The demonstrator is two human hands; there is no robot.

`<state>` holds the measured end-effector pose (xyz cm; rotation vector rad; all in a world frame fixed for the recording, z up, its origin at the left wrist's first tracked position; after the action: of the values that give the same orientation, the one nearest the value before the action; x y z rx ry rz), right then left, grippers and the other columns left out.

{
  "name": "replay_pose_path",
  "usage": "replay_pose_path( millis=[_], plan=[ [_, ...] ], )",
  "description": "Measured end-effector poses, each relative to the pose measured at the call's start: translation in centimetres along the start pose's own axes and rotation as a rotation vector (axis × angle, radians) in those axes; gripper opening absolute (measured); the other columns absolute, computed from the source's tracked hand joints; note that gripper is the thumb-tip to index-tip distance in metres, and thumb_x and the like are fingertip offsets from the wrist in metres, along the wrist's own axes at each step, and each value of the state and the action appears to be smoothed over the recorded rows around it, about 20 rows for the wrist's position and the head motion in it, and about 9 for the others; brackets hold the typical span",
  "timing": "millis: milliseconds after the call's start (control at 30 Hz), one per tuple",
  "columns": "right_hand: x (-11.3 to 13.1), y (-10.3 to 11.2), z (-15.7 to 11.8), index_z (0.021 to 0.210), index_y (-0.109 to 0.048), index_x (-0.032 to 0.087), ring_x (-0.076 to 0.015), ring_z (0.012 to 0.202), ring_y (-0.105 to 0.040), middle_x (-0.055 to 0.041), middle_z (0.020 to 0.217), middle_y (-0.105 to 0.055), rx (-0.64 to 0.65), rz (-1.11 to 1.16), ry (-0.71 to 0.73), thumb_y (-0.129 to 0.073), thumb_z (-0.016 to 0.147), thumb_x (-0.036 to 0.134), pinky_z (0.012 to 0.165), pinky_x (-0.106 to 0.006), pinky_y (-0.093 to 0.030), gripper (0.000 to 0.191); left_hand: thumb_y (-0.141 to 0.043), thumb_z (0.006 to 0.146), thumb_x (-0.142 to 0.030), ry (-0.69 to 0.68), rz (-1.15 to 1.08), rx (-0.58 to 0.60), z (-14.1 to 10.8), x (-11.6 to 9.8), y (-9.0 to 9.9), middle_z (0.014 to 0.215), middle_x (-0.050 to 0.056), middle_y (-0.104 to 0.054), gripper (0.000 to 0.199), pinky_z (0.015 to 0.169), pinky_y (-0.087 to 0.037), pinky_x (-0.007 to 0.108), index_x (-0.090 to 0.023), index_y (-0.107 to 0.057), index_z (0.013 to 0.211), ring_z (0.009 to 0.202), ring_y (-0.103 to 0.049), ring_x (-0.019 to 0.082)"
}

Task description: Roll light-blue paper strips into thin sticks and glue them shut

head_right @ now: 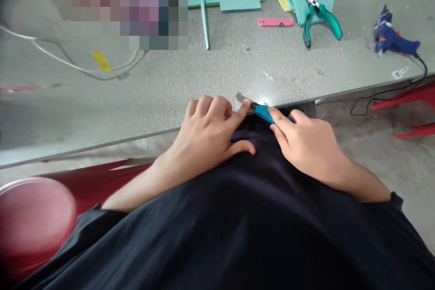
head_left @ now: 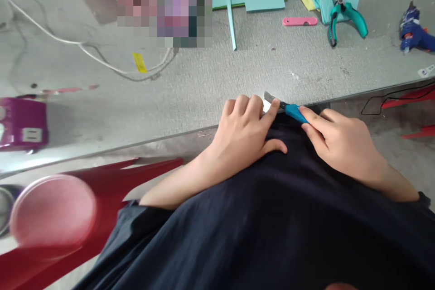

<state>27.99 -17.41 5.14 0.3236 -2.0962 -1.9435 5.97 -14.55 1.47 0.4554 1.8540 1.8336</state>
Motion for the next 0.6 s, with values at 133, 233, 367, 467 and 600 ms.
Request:
replay_pose_path(
  millis=[133,233,367,467,600],
  plan=[
    [-0.6,-0.4,-1.1,0.166,-0.072,0.024,-0.0198,0.071,-0.063,-0.0079,0.093,-0.074,-0.012,-0.004,-0.008,-0.041,0.122,0.041,0.061,-0.031,-0.030,0.056,-0.064,0.099,-0.094,-0.053,-0.004,0.018,-0.3,-0.7,-0.2,0.129,0.024,-0.070,0.110,0.104,-0.051,0.055,-0.014,-0.057,0.175,0.122,-0.063,0.045],
    [-0.3,-0.7,-1.0,0.165,-0.073,0.024,-0.0194,0.069,-0.062,-0.0087,0.095,-0.075,-0.007,-0.047,-0.017,-0.042,0.122,0.041,0.060,-0.032,-0.028,0.056,-0.057,0.104,-0.091,-0.067,0.040,0.021,0.1,-0.7,-0.3,0.127,0.024,-0.072,0.106,0.102,-0.052,0.054,-0.013,-0.057,0.175,0.120,-0.064,0.044],
    [-0.2,-0.9,-0.6,0.164,-0.074,0.023,-0.0190,0.067,-0.060,-0.0094,0.094,-0.075,-0.028,-0.090,-0.040,-0.042,0.121,0.040,0.059,-0.032,-0.026,0.057,-0.054,0.108,-0.087,-0.083,0.067,0.033,0.6,-0.6,-0.4,0.127,0.025,-0.072,0.104,0.101,-0.052,0.054,-0.010,-0.054,0.177,0.118,-0.065,0.044],
    [-0.4,-0.9,-0.6,0.165,-0.074,0.022,-0.0198,0.069,-0.062,-0.0098,0.094,-0.075,-0.030,-0.086,-0.026,-0.041,0.122,0.040,0.060,-0.032,-0.027,0.057,-0.057,0.106,-0.089,-0.076,0.058,0.032,0.8,-0.6,-0.5,0.128,0.026,-0.072,0.108,0.101,-0.051,0.055,-0.009,-0.053,0.178,0.119,-0.064,0.045],
    [-0.4,-0.8,-0.8,0.165,-0.074,0.022,-0.0184,0.065,-0.058,-0.0099,0.094,-0.076,-0.011,-0.108,-0.040,-0.041,0.122,0.041,0.059,-0.032,-0.024,0.057,-0.058,0.101,-0.094,-0.093,0.041,0.038,0.8,-0.7,-0.6,0.128,0.025,-0.072,0.114,0.102,-0.051,0.055,-0.009,-0.053,0.177,0.119,-0.064,0.045]
  ],
)
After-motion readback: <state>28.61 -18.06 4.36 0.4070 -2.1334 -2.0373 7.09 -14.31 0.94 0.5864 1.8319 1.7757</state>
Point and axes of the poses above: each hand's wrist, its own z-axis towards the middle knuckle, its own y-axis out of the back of the hand, x = y × z, the point moved 3 cm from there along z, towards the middle knuckle
